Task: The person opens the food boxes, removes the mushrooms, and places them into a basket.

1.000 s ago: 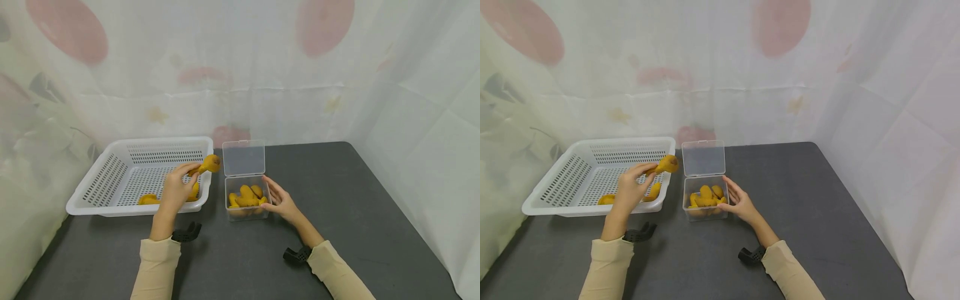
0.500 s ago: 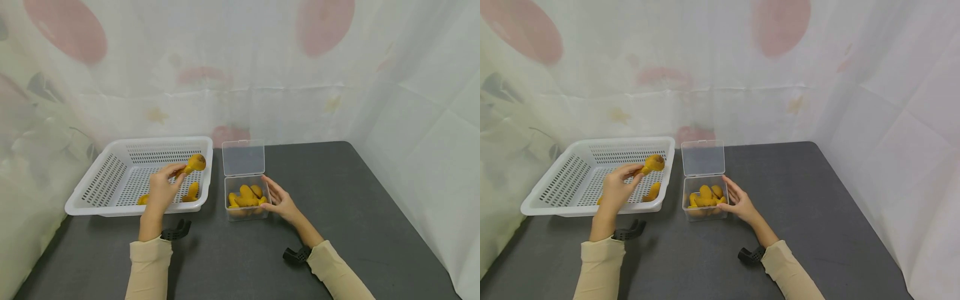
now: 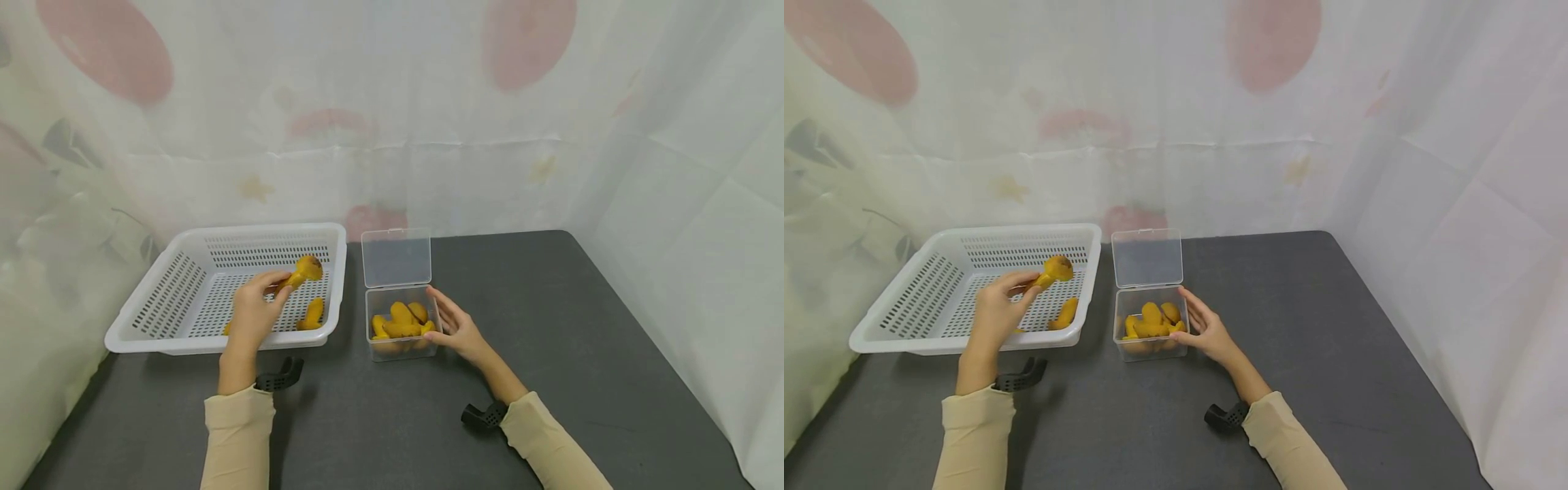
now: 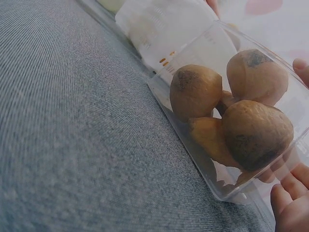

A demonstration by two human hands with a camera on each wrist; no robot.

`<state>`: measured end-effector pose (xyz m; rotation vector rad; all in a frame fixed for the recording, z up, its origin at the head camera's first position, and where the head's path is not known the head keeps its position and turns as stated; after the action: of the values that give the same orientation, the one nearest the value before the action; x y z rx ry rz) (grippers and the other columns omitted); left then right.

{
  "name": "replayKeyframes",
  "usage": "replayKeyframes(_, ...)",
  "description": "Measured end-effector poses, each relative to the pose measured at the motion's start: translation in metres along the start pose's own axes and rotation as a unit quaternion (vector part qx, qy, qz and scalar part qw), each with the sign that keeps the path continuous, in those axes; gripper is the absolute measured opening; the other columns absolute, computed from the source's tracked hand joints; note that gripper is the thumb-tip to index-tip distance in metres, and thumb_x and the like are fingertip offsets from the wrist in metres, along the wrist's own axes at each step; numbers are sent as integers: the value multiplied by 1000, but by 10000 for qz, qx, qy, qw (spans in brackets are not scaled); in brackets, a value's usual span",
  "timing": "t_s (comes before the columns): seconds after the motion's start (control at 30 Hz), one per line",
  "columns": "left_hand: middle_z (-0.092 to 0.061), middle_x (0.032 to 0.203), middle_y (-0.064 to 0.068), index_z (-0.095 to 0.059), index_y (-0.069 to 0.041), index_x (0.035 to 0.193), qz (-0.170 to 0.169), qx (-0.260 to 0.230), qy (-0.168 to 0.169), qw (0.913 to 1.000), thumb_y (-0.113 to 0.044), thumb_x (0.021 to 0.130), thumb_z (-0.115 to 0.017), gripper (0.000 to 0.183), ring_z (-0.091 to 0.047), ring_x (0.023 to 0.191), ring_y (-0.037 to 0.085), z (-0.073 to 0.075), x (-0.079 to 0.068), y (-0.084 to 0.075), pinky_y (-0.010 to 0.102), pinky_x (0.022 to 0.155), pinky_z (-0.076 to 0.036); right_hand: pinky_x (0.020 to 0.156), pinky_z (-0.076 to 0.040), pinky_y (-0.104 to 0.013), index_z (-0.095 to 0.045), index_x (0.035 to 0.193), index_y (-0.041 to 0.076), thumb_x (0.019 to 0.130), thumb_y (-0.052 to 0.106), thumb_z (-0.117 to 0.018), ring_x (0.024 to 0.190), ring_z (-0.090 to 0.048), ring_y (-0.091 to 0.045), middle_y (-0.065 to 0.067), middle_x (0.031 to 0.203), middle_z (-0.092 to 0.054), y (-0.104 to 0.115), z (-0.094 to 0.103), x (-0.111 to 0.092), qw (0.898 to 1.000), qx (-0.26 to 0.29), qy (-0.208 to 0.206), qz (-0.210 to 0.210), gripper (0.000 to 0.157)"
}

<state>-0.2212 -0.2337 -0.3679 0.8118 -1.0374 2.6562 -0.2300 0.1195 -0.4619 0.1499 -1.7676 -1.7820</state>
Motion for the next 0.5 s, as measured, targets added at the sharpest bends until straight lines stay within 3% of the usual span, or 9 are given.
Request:
replayKeyframes(0.17,-70,105,25,-70,6,106,43,180,45,9998,1,87,-66,20,-67,92,40,1,-1,1,51,81,-58,112,-31,-9,-18,154,1,88,11,-69,150,-15,-32,-26,160,-11,1,0,0,10000,-70,10,38,84)
replayKeyframes(0.5,-71,104,23,-71,4,107,-7,74,199,9998,-2,88,-67,21,-68,94,37,-1,0,-11,50,83,-57,112,-32,-9,-19,154,2,87,14,-71,149,-12,-38,-24,161,-12,0,-1,1,10000,-30,-30,-54,86)
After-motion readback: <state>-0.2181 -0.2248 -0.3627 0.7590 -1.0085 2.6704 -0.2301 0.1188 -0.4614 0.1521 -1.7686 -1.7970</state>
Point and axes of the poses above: each hand's wrist, its own x-axis towards the middle knuckle, its own z-axis out of the back of the hand, y = z × x, the point moved 3 cm from there along x, towards the middle knuckle
